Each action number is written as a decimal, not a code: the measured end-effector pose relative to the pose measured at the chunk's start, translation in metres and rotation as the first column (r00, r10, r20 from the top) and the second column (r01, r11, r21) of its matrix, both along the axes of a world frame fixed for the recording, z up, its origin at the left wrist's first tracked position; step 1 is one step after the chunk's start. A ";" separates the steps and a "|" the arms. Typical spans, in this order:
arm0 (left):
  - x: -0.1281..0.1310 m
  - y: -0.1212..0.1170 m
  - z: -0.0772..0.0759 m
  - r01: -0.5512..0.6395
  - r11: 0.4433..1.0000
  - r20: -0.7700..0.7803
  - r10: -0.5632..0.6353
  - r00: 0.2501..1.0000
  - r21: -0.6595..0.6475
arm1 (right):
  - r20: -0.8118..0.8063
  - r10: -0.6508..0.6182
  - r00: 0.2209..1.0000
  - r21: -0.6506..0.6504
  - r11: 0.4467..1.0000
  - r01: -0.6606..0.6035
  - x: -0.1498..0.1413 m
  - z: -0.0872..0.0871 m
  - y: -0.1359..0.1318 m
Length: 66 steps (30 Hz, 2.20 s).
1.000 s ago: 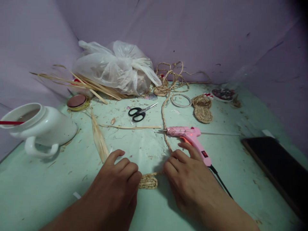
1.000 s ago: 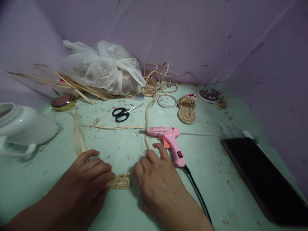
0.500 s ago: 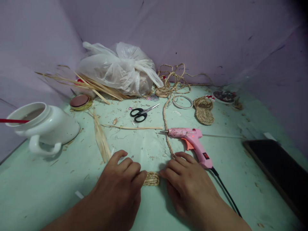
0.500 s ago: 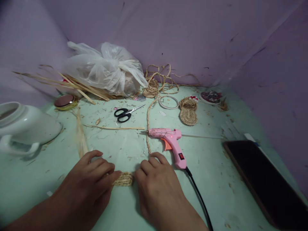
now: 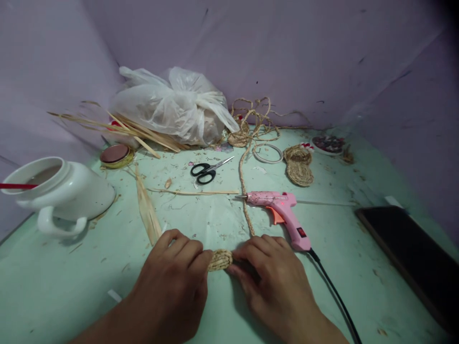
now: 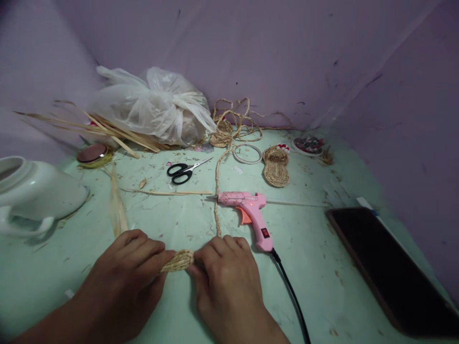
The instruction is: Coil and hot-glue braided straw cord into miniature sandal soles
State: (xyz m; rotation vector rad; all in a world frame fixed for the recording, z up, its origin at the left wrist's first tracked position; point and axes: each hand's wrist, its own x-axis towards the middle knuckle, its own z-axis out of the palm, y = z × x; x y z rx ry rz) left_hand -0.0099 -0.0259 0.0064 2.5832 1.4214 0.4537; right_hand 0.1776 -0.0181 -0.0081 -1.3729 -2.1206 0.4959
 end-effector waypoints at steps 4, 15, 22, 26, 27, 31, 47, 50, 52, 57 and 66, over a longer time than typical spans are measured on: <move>0.000 0.000 -0.001 0.000 1.000 0.010 0.000 1.000 -0.019 | 0.016 -0.007 1.000 0.054 0.999 0.006 -0.003 -0.003 -0.001; 0.001 0.002 0.000 -0.022 0.997 0.012 0.023 1.000 -0.076 | 0.001 0.149 0.989 -0.205 0.968 -0.146 0.010 0.007 0.007; 0.000 0.003 -0.003 -0.038 0.996 0.056 0.042 0.998 -0.081 | 0.058 0.143 0.988 -0.334 0.935 -0.116 0.017 0.021 0.003; -0.004 0.005 -0.001 -0.025 0.995 0.057 0.031 0.998 -0.100 | 0.053 0.124 0.991 -0.318 0.943 -0.101 0.021 0.025 0.005; -0.005 0.006 -0.001 -0.016 0.996 0.045 0.020 0.999 -0.088 | 0.074 0.101 0.992 -0.312 0.947 -0.073 0.020 0.025 0.005; -0.008 0.007 -0.001 0.042 0.999 -0.023 -0.043 0.999 -0.009 | 0.290 0.056 0.955 -0.189 0.982 0.000 0.013 0.022 0.008; -0.004 0.005 -0.001 -0.026 0.995 0.050 0.021 0.999 0.095 | 0.112 -0.103 0.988 0.151 0.985 0.086 -0.002 0.002 -0.004; 0.000 0.005 -0.001 -0.021 0.990 0.022 0.018 1.000 0.140 | 0.060 -0.117 0.991 0.091 0.990 0.111 -0.004 -0.001 -0.005; 0.002 0.005 -0.001 -0.029 0.989 0.006 0.029 1.000 0.144 | 0.030 -0.128 0.991 0.085 0.988 0.125 -0.006 -0.001 -0.005; 0.007 0.002 -0.003 -0.072 0.990 -0.006 0.073 0.997 0.119 | -0.057 -0.131 0.990 0.007 0.991 0.131 -0.011 0.001 -0.010; 0.009 -0.002 -0.006 -0.117 0.989 0.014 0.117 0.993 0.088 | -0.085 -0.179 0.980 -0.166 0.972 0.163 -0.017 0.003 -0.019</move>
